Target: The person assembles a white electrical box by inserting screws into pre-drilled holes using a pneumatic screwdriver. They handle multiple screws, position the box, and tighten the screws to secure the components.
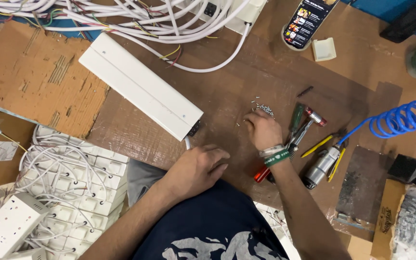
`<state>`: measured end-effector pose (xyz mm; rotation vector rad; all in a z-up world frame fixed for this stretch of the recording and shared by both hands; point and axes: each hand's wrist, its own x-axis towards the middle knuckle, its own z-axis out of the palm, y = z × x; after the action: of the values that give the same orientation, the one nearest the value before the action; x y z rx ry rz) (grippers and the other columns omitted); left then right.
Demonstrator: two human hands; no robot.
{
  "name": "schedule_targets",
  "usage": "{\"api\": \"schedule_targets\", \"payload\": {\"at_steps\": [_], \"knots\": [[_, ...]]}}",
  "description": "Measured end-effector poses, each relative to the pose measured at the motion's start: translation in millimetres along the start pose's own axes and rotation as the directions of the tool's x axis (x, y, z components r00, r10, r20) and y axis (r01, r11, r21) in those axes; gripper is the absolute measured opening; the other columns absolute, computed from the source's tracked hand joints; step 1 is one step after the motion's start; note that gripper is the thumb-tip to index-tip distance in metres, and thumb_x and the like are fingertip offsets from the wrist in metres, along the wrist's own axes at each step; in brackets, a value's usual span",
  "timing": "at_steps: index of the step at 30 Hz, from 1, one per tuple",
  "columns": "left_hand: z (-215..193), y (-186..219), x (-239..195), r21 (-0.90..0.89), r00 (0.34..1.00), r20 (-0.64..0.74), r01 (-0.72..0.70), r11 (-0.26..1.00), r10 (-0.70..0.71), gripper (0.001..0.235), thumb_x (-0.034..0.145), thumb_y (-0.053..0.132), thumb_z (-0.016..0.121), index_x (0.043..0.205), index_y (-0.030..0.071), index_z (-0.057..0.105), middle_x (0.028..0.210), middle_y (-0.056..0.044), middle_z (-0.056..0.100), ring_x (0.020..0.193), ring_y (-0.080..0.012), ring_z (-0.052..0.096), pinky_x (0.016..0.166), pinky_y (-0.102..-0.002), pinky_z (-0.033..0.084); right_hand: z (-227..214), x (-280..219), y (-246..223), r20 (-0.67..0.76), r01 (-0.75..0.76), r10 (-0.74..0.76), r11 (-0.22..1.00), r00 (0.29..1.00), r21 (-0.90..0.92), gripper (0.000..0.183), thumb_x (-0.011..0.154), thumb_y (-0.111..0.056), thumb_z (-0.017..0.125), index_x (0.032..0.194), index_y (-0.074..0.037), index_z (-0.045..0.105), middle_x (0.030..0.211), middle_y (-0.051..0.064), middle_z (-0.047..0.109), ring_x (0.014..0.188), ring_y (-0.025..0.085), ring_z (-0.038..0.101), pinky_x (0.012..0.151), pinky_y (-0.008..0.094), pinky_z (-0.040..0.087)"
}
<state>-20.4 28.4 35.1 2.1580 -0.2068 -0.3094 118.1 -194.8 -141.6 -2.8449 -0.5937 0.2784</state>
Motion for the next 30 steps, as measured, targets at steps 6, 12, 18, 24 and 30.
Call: {"api": "schedule_targets", "payload": {"at_steps": [6, 12, 18, 24, 30], "knots": [[0, 2, -2, 0.0, 0.999, 0.01, 0.033, 0.999, -0.033, 0.024, 0.09, 0.016, 0.069, 0.109, 0.003, 0.073, 0.092, -0.018, 0.075, 0.084, -0.0412, 0.076, 0.067, -0.05, 0.063, -13, -15, 12, -0.088, -0.144, 0.155, 0.983, 0.984, 0.118, 0.02, 0.088, -0.032, 0.075, 0.107, -0.04, 0.076, 0.098, -0.003, 0.074, 0.089, 0.034, 0.074, 0.079, 0.05, 0.061], [5, -2, 2, -0.012, 0.999, 0.022, 0.025, 1.0, -0.024, 0.025, 0.089, 0.016, 0.069, 0.11, 0.003, 0.072, 0.093, -0.018, 0.075, 0.085, -0.0418, 0.076, 0.067, -0.051, 0.063, -14, -18, 4, -0.034, -0.14, 0.142, 0.988, 0.989, 0.058, 0.025, 0.091, -0.034, 0.071, 0.116, -0.038, 0.075, 0.108, 0.0, 0.076, 0.093, 0.038, 0.074, 0.085, 0.052, 0.061], [0, -1, 0, -0.02, 1.0, 0.017, 0.013, 1.0, -0.013, 0.024, 0.09, 0.017, 0.068, 0.109, 0.004, 0.072, 0.093, -0.018, 0.075, 0.086, -0.0414, 0.076, 0.068, -0.051, 0.063, 9, -12, 9, 0.111, -0.126, 0.127, 0.992, 0.986, -0.017, 0.022, 0.093, -0.037, 0.067, 0.113, -0.042, 0.074, 0.115, -0.005, 0.071, 0.096, 0.037, 0.074, 0.091, 0.051, 0.061], [-1, 0, -1, -0.045, 1.0, -0.002, 0.021, 0.999, -0.021, 0.024, 0.09, 0.015, 0.068, 0.11, 0.003, 0.073, 0.093, -0.018, 0.075, 0.085, -0.0418, 0.076, 0.068, -0.051, 0.063, 10, -25, 7, 0.123, -0.205, 0.194, 0.975, 0.973, 0.087, 0.026, 0.093, -0.033, 0.069, 0.119, -0.038, 0.072, 0.115, 0.001, 0.072, 0.101, 0.041, 0.072, 0.096, 0.055, 0.057], [2, 2, 6, -0.078, 1.0, -0.005, -0.027, 0.997, 0.027, 0.026, 0.088, 0.014, 0.069, 0.11, 0.002, 0.073, 0.092, -0.02, 0.075, 0.084, -0.0439, 0.075, 0.067, -0.053, 0.063, 10, -29, -18, 0.137, -0.223, 0.203, 0.963, 0.97, 0.152, 0.036, 0.092, -0.026, 0.07, 0.126, -0.037, 0.069, 0.133, 0.006, 0.066, 0.113, 0.04, 0.068, 0.1, 0.052, 0.056]]}}
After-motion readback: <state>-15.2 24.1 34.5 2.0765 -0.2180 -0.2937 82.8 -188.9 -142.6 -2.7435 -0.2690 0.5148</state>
